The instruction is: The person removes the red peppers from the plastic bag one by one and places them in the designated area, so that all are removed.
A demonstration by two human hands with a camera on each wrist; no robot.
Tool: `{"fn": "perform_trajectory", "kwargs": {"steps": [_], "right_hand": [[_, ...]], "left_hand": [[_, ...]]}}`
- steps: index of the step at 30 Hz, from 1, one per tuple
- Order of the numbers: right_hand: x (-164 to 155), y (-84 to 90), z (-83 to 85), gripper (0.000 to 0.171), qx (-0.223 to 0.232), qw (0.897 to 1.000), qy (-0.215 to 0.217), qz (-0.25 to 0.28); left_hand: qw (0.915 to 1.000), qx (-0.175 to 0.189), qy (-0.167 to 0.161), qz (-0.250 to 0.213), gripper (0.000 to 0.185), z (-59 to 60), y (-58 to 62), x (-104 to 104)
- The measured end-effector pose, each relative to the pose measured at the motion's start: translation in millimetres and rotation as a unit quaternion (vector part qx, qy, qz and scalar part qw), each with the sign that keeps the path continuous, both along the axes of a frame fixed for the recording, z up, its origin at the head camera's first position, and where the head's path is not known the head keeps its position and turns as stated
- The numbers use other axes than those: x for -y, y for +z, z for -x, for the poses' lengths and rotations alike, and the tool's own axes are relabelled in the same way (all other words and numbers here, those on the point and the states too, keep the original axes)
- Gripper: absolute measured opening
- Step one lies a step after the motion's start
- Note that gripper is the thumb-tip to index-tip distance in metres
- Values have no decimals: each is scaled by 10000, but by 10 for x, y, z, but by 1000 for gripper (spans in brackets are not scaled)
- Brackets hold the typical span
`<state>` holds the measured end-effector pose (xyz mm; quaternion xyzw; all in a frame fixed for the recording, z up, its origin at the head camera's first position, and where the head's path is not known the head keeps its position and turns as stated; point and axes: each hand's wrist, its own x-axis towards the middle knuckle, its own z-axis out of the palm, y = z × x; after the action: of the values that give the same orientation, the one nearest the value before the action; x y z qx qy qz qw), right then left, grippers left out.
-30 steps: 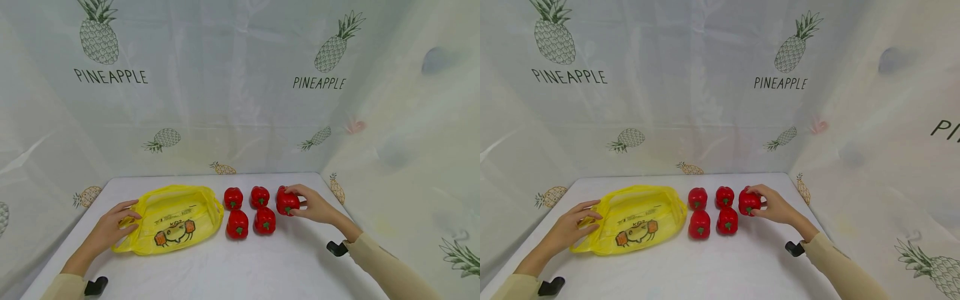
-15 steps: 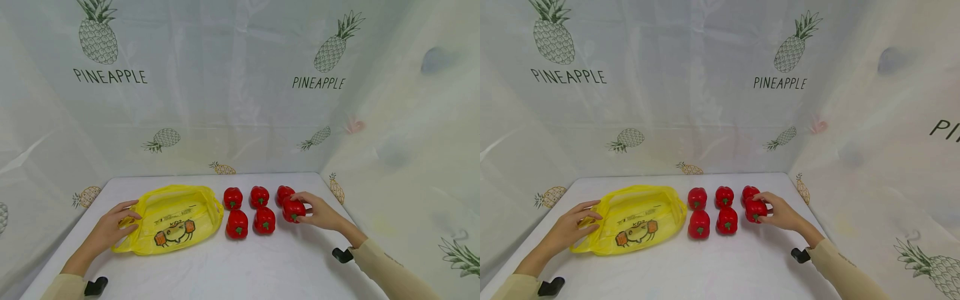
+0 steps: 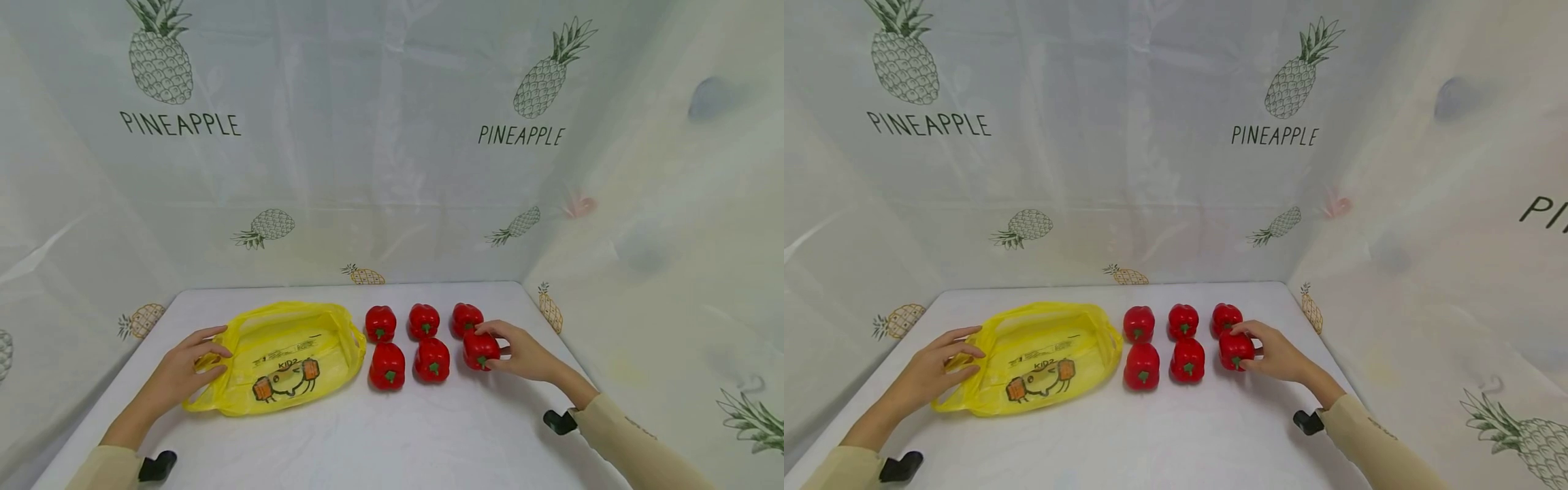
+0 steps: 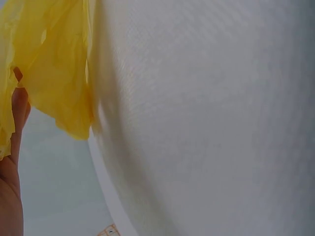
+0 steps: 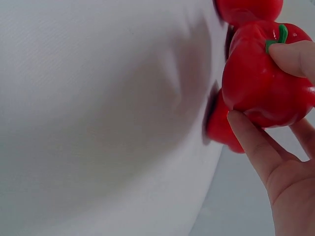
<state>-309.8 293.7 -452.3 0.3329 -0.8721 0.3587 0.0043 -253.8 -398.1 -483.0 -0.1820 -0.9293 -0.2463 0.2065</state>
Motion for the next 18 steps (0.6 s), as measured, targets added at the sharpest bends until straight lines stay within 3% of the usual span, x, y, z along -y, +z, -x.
{"fn": "perform_trajectory", "kwargs": {"steps": [18], "right_hand": [[-29, -148, -12, 60, 74, 10000, 11, -28]], "left_hand": [[10000, -43, -37, 42, 32, 8, -12, 9]]}}
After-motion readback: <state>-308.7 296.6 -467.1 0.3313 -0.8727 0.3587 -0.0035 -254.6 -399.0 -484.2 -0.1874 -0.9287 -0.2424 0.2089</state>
